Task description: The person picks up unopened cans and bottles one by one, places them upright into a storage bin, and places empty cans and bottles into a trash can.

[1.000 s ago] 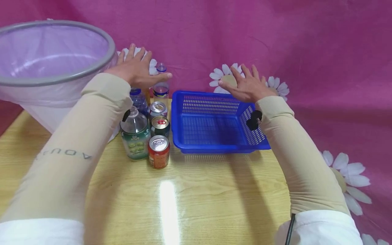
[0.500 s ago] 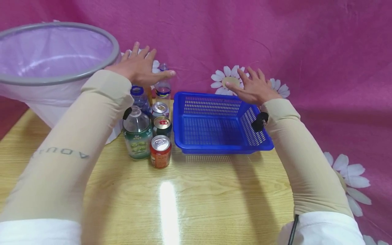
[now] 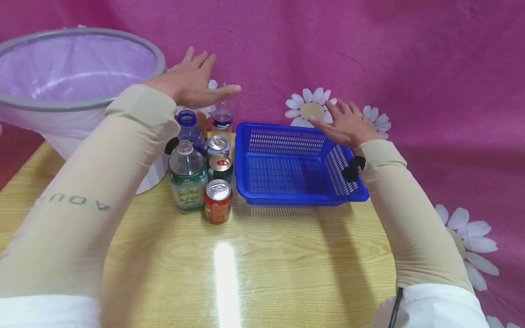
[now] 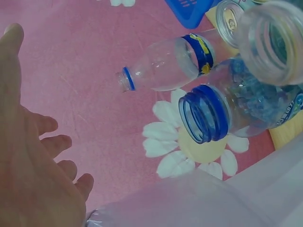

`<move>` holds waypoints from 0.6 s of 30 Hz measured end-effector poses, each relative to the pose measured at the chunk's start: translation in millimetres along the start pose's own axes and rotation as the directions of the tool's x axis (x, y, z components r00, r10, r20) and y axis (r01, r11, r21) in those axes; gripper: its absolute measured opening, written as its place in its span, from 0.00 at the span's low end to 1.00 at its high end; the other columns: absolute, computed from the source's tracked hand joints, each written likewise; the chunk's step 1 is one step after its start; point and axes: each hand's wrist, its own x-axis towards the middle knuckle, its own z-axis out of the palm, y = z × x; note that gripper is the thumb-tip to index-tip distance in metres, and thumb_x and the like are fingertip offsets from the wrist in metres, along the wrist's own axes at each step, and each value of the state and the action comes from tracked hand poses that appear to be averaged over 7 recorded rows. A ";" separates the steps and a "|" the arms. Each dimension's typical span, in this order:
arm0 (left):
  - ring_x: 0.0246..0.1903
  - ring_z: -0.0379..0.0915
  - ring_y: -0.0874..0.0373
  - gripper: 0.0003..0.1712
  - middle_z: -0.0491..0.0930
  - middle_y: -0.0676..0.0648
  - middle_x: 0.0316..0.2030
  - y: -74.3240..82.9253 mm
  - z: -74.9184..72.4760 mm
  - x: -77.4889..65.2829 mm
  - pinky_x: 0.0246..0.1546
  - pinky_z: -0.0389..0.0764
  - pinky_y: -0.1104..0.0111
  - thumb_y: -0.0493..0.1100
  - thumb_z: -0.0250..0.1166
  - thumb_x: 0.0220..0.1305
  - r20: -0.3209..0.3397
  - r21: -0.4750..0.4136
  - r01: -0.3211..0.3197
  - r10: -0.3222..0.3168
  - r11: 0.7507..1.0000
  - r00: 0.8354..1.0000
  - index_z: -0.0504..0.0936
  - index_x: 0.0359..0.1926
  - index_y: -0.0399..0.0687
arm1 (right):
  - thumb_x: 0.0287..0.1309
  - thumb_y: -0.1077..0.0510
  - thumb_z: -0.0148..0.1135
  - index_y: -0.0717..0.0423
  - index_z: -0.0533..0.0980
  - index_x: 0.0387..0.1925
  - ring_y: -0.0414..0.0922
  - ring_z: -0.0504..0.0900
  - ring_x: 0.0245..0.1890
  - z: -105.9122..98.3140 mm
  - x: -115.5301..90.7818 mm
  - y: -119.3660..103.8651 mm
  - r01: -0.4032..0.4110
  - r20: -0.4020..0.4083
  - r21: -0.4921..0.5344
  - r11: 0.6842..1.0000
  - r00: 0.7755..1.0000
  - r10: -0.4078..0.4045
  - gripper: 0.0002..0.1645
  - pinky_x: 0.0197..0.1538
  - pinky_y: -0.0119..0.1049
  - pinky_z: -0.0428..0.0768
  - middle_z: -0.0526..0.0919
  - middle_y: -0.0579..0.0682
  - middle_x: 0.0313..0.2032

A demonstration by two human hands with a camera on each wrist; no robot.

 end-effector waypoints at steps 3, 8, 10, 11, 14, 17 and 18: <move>0.80 0.09 0.37 0.63 0.22 0.38 0.82 3.7 -2.0 0.0 0.81 0.30 0.39 0.82 0.36 0.67 -0.017 -0.007 -0.020 0.020 1.000 1.000 0.24 0.81 0.44 | 0.61 0.12 0.27 0.37 0.34 0.84 0.70 0.35 0.82 4.1 -0.7 8.4 -0.005 -0.010 0.020 1.000 1.000 0.005 0.60 0.75 0.79 0.45 0.35 0.59 0.84; 0.81 0.10 0.37 0.62 0.24 0.38 0.82 7.5 -4.9 -1.0 0.81 0.31 0.39 0.80 0.37 0.69 -0.050 -0.004 -0.038 0.037 0.999 0.998 0.25 0.82 0.44 | 0.62 0.13 0.27 0.43 0.37 0.84 0.71 0.39 0.82 11.2 -2.5 22.4 0.001 -0.020 0.024 1.000 1.000 -0.001 0.62 0.76 0.77 0.45 0.39 0.63 0.84; 0.81 0.11 0.38 0.61 0.24 0.38 0.83 7.8 -5.7 -2.5 0.81 0.31 0.39 0.80 0.37 0.70 -0.059 -0.001 -0.036 0.036 0.999 0.998 0.25 0.82 0.44 | 0.61 0.12 0.27 0.45 0.38 0.84 0.72 0.40 0.81 14.4 -2.6 27.6 0.001 -0.016 0.021 1.000 1.000 0.000 0.63 0.77 0.77 0.44 0.40 0.64 0.83; 0.81 0.11 0.38 0.61 0.24 0.38 0.83 8.1 -6.0 -3.3 0.81 0.31 0.39 0.79 0.37 0.70 -0.061 -0.003 -0.037 0.037 0.999 0.997 0.25 0.82 0.44 | 0.61 0.13 0.27 0.45 0.38 0.84 0.72 0.41 0.81 16.2 -2.7 30.3 0.001 -0.015 0.021 1.000 1.000 -0.001 0.63 0.77 0.76 0.44 0.41 0.65 0.83; 0.81 0.11 0.39 0.61 0.24 0.39 0.83 8.7 -7.0 -5.5 0.81 0.30 0.39 0.79 0.37 0.70 -0.058 -0.010 -0.041 0.040 0.999 0.998 0.25 0.82 0.45 | 0.62 0.13 0.27 0.47 0.38 0.84 0.73 0.40 0.81 20.6 -3.3 38.5 -0.002 -0.015 0.034 0.999 1.000 0.003 0.63 0.78 0.75 0.41 0.42 0.67 0.82; 0.81 0.10 0.39 0.61 0.24 0.39 0.83 9.1 -8.1 -7.0 0.81 0.30 0.39 0.79 0.37 0.70 -0.048 -0.014 -0.047 0.047 0.999 0.998 0.25 0.82 0.44 | 0.63 0.14 0.29 0.48 0.39 0.84 0.74 0.41 0.80 24.2 -5.3 46.9 -0.004 -0.024 0.047 0.999 1.000 0.005 0.63 0.79 0.74 0.41 0.43 0.68 0.82; 0.81 0.10 0.39 0.61 0.23 0.39 0.83 9.0 -8.4 -7.6 0.81 0.29 0.39 0.79 0.37 0.70 -0.047 -0.013 -0.050 0.049 0.999 0.998 0.25 0.82 0.44 | 0.63 0.14 0.29 0.47 0.38 0.84 0.75 0.41 0.80 24.9 -6.0 49.8 -0.007 -0.023 0.054 0.999 1.000 0.008 0.62 0.78 0.75 0.41 0.43 0.68 0.82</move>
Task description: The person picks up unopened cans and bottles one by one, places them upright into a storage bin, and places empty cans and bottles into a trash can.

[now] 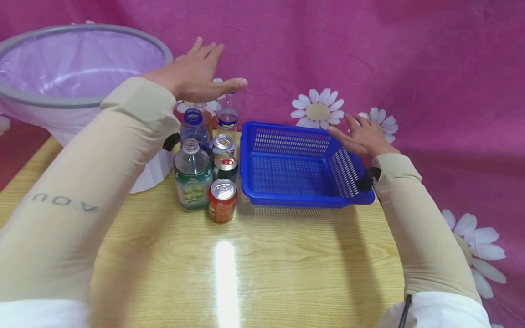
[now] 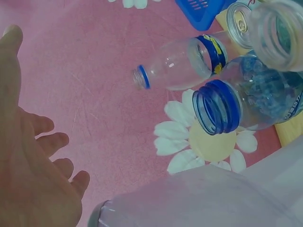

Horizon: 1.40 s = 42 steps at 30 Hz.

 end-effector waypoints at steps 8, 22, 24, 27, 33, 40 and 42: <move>0.82 0.12 0.40 0.61 0.24 0.41 0.83 2.1 3.9 -6.5 0.81 0.29 0.39 0.80 0.38 0.69 0.000 -0.027 -0.026 0.026 0.999 1.000 0.25 0.82 0.48 | 0.66 0.17 0.32 0.47 0.41 0.84 0.76 0.43 0.79 8.4 -5.5 22.2 0.025 -0.043 0.018 1.000 0.999 -0.024 0.59 0.75 0.78 0.46 0.46 0.71 0.81; 0.83 0.16 0.43 0.59 0.29 0.43 0.84 3.8 11.9 -21.0 0.81 0.30 0.38 0.79 0.41 0.70 -0.048 -0.053 -0.073 0.071 0.996 0.996 0.29 0.83 0.49 | 0.70 0.24 0.43 0.65 0.49 0.79 0.74 0.61 0.72 22.1 -21.4 60.4 0.045 -0.097 0.109 0.993 0.995 -0.034 0.57 0.75 0.72 0.57 0.59 0.74 0.73; 0.83 0.18 0.44 0.58 0.31 0.44 0.84 7.1 15.5 -25.3 0.81 0.31 0.38 0.78 0.42 0.71 -0.069 -0.060 -0.096 0.092 0.994 0.993 0.31 0.84 0.49 | 0.70 0.23 0.42 0.62 0.48 0.80 0.75 0.62 0.71 24.2 -24.4 63.7 0.023 -0.079 0.118 0.993 0.997 -0.014 0.58 0.75 0.73 0.58 0.59 0.74 0.73; 0.84 0.22 0.44 0.57 0.37 0.43 0.85 11.8 24.0 -32.0 0.82 0.35 0.39 0.75 0.45 0.72 -0.115 -0.073 -0.146 0.137 0.987 0.984 0.36 0.84 0.47 | 0.69 0.22 0.41 0.59 0.43 0.82 0.78 0.60 0.72 27.0 -29.0 69.7 -0.010 -0.049 0.128 0.992 0.999 0.016 0.59 0.74 0.74 0.57 0.58 0.75 0.75; 0.84 0.27 0.42 0.56 0.41 0.41 0.84 14.3 40.5 -46.3 0.82 0.40 0.39 0.73 0.47 0.73 -0.152 -0.093 -0.214 0.199 0.972 0.968 0.39 0.84 0.45 | 0.67 0.19 0.38 0.59 0.40 0.82 0.79 0.58 0.73 33.6 -38.8 79.4 -0.063 -0.001 0.147 0.987 0.998 0.064 0.62 0.74 0.75 0.56 0.55 0.77 0.76; 0.84 0.26 0.42 0.55 0.42 0.42 0.84 11.3 51.2 -64.2 0.82 0.34 0.39 0.74 0.48 0.73 -0.164 -0.120 -0.247 0.226 0.962 0.960 0.40 0.84 0.48 | 0.67 0.21 0.43 0.61 0.42 0.82 0.77 0.58 0.73 39.4 -44.1 86.0 -0.055 -0.014 0.130 0.990 0.998 0.058 0.62 0.75 0.74 0.56 0.55 0.77 0.75; 0.84 0.26 0.42 0.54 0.42 0.43 0.84 10.1 54.3 -69.5 0.82 0.35 0.38 0.74 0.48 0.72 -0.164 -0.131 -0.248 0.225 0.960 0.960 0.40 0.84 0.50 | 0.66 0.21 0.46 0.59 0.41 0.82 0.77 0.57 0.74 40.7 -45.2 88.2 -0.053 -0.009 0.128 0.990 0.998 0.055 0.63 0.75 0.75 0.55 0.55 0.77 0.76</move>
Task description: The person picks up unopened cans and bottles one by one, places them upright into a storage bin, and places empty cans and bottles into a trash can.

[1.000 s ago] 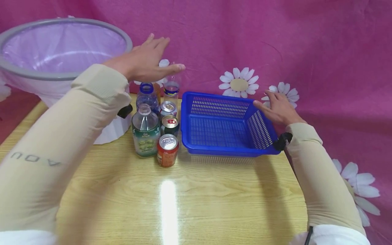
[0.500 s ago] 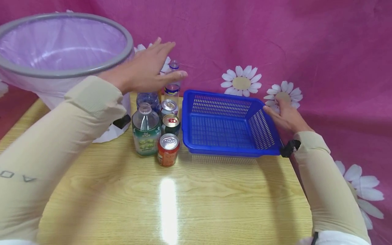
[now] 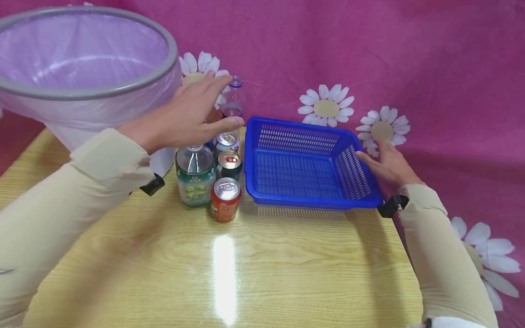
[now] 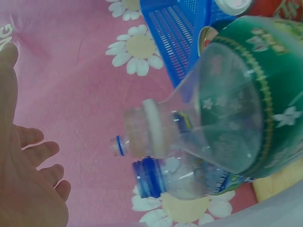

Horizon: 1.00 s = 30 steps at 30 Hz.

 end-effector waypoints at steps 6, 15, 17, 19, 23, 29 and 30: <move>0.85 0.33 0.42 0.53 0.48 0.43 0.83 -10.2 9.5 -13.7 0.80 0.41 0.33 0.72 0.52 0.72 -0.033 -0.023 -0.009 0.009 1.000 0.999 0.44 0.84 0.53 | 0.63 0.18 0.46 0.61 0.35 0.82 0.77 0.52 0.76 4.7 -1.5 5.3 -0.051 0.092 0.006 0.999 0.995 0.050 0.70 0.73 0.77 0.54 0.48 0.77 0.78; 0.83 0.41 0.39 0.51 0.53 0.39 0.82 -27.4 32.1 -29.0 0.79 0.48 0.35 0.68 0.58 0.71 -0.059 -0.037 0.005 -0.007 0.999 0.998 0.51 0.82 0.46 | 0.63 0.21 0.52 0.57 0.45 0.81 0.73 0.65 0.72 23.2 -1.5 11.1 -0.011 0.079 0.107 0.994 0.997 0.003 0.63 0.71 0.75 0.63 0.63 0.74 0.73; 0.83 0.43 0.39 0.51 0.53 0.39 0.82 -29.5 36.4 -31.6 0.79 0.48 0.35 0.67 0.59 0.71 -0.064 -0.044 0.004 -0.007 0.999 0.998 0.51 0.82 0.46 | 0.65 0.23 0.54 0.57 0.49 0.79 0.70 0.72 0.68 26.6 -1.2 12.2 0.014 0.063 0.137 0.990 0.998 -0.023 0.59 0.71 0.73 0.66 0.70 0.73 0.69; 0.82 0.45 0.39 0.51 0.53 0.40 0.82 -32.1 40.8 -34.2 0.79 0.48 0.35 0.66 0.59 0.71 -0.067 -0.059 0.007 -0.011 0.998 0.998 0.50 0.82 0.47 | 0.64 0.24 0.55 0.56 0.52 0.77 0.68 0.77 0.64 29.4 -1.7 12.3 0.015 0.059 0.167 0.986 0.998 -0.025 0.56 0.69 0.71 0.70 0.75 0.71 0.66; 0.82 0.45 0.39 0.52 0.54 0.40 0.82 -38.4 49.5 -40.4 0.79 0.46 0.35 0.66 0.60 0.71 -0.082 -0.090 0.016 -0.023 0.996 0.996 0.50 0.83 0.47 | 0.64 0.24 0.56 0.55 0.53 0.76 0.69 0.76 0.64 33.6 -2.6 12.7 0.001 0.065 0.165 0.986 0.998 -0.012 0.56 0.67 0.72 0.71 0.74 0.70 0.66; 0.84 0.36 0.40 0.51 0.54 0.38 0.81 -45.1 62.0 -49.0 0.80 0.45 0.34 0.61 0.64 0.70 -0.172 -0.117 -0.014 -0.007 0.993 0.985 0.52 0.81 0.44 | 0.67 0.26 0.54 0.56 0.45 0.81 0.72 0.69 0.69 38.2 -1.8 16.3 -0.004 0.096 0.129 0.992 0.995 -0.008 0.59 0.70 0.75 0.65 0.66 0.72 0.72; 0.84 0.37 0.40 0.50 0.55 0.38 0.81 -45.8 64.2 -50.0 0.80 0.45 0.35 0.60 0.64 0.70 -0.194 -0.119 -0.025 0.002 0.993 0.981 0.53 0.81 0.43 | 0.68 0.28 0.54 0.57 0.45 0.81 0.72 0.69 0.69 39.1 -1.9 17.3 0.000 0.094 0.126 0.992 0.996 -0.012 0.58 0.70 0.75 0.65 0.66 0.72 0.72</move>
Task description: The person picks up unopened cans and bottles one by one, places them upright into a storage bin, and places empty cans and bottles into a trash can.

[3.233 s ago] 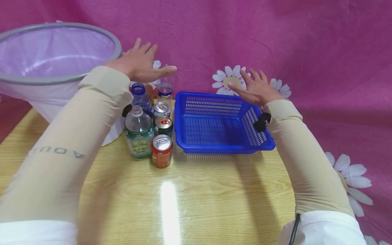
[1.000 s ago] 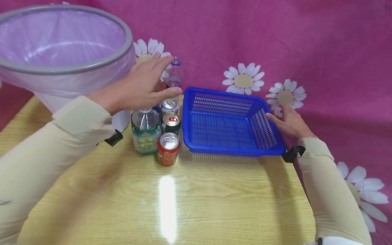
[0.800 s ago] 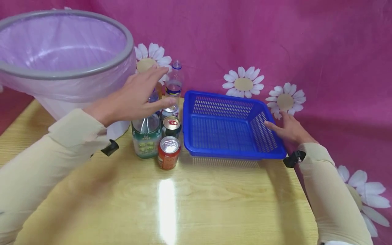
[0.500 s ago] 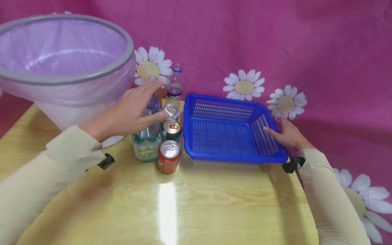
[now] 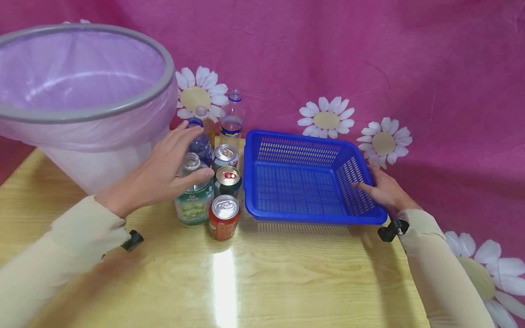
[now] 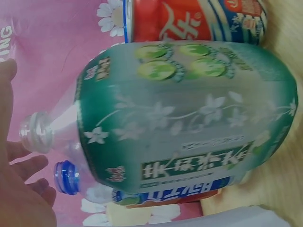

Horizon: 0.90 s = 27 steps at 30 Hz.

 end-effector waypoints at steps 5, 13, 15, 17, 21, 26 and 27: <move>0.83 0.41 0.37 0.50 0.60 0.36 0.79 -3.1 9.2 -7.9 0.78 0.50 0.32 0.59 0.66 0.68 -0.078 -0.022 -0.049 0.047 0.999 0.996 0.57 0.79 0.41 | 0.70 0.40 0.58 0.61 0.51 0.79 0.70 0.72 0.66 1.9 -1.3 0.5 0.021 -0.039 -0.018 1.000 0.999 -0.022 0.49 0.70 0.72 0.67 0.71 0.72 0.67; 0.82 0.43 0.36 0.50 0.60 0.35 0.78 -9.5 24.1 -21.0 0.77 0.52 0.32 0.58 0.69 0.66 -0.151 -0.060 -0.068 0.058 0.996 0.987 0.58 0.79 0.39 | 0.70 0.51 0.56 0.64 0.55 0.77 0.68 0.71 0.66 4.8 -1.8 -0.6 -0.008 -0.045 0.021 1.000 0.999 0.009 0.42 0.72 0.70 0.65 0.70 0.71 0.67; 0.82 0.45 0.36 0.50 0.60 0.35 0.78 -10.9 26.8 -24.3 0.76 0.53 0.32 0.57 0.69 0.66 -0.162 -0.066 -0.062 0.051 0.996 0.985 0.58 0.78 0.39 | 0.71 0.50 0.55 0.64 0.55 0.76 0.68 0.72 0.66 5.4 -2.3 0.4 -0.012 -0.040 0.019 1.000 0.999 0.013 0.41 0.71 0.70 0.66 0.71 0.71 0.67; 0.82 0.45 0.37 0.50 0.59 0.35 0.79 -12.0 29.0 -27.3 0.76 0.53 0.32 0.56 0.70 0.65 -0.169 -0.077 -0.048 0.035 0.996 0.985 0.58 0.79 0.40 | 0.71 0.51 0.55 0.65 0.55 0.76 0.68 0.72 0.65 5.9 -2.7 1.5 -0.011 -0.038 0.025 1.000 0.999 0.012 0.40 0.71 0.70 0.67 0.71 0.71 0.66; 0.82 0.45 0.38 0.51 0.55 0.35 0.80 -13.5 31.9 -32.8 0.77 0.52 0.32 0.52 0.72 0.63 -0.179 -0.102 -0.019 0.000 0.995 0.984 0.56 0.79 0.43 | 0.71 0.53 0.54 0.68 0.53 0.75 0.69 0.71 0.65 6.6 -2.9 1.9 0.000 -0.007 0.053 0.999 1.000 0.001 0.40 0.71 0.70 0.66 0.69 0.72 0.66; 0.82 0.45 0.38 0.52 0.54 0.34 0.80 -16.4 36.1 -37.9 0.77 0.51 0.33 0.50 0.72 0.62 -0.202 -0.104 -0.009 -0.013 0.995 0.979 0.56 0.79 0.42 | 0.72 0.51 0.52 0.69 0.53 0.75 0.69 0.64 0.66 6.0 -1.8 2.2 0.004 0.013 -0.014 1.000 1.000 -0.004 0.40 0.69 0.75 0.62 0.68 0.71 0.65; 0.82 0.44 0.38 0.52 0.54 0.34 0.80 -17.2 37.3 -39.0 0.77 0.51 0.33 0.50 0.72 0.63 -0.206 -0.102 -0.008 -0.013 0.995 0.978 0.56 0.79 0.41 | 0.72 0.50 0.52 0.68 0.53 0.74 0.68 0.63 0.65 5.8 -1.7 2.2 -0.001 0.011 -0.031 1.000 1.000 0.001 0.40 0.69 0.75 0.61 0.68 0.70 0.64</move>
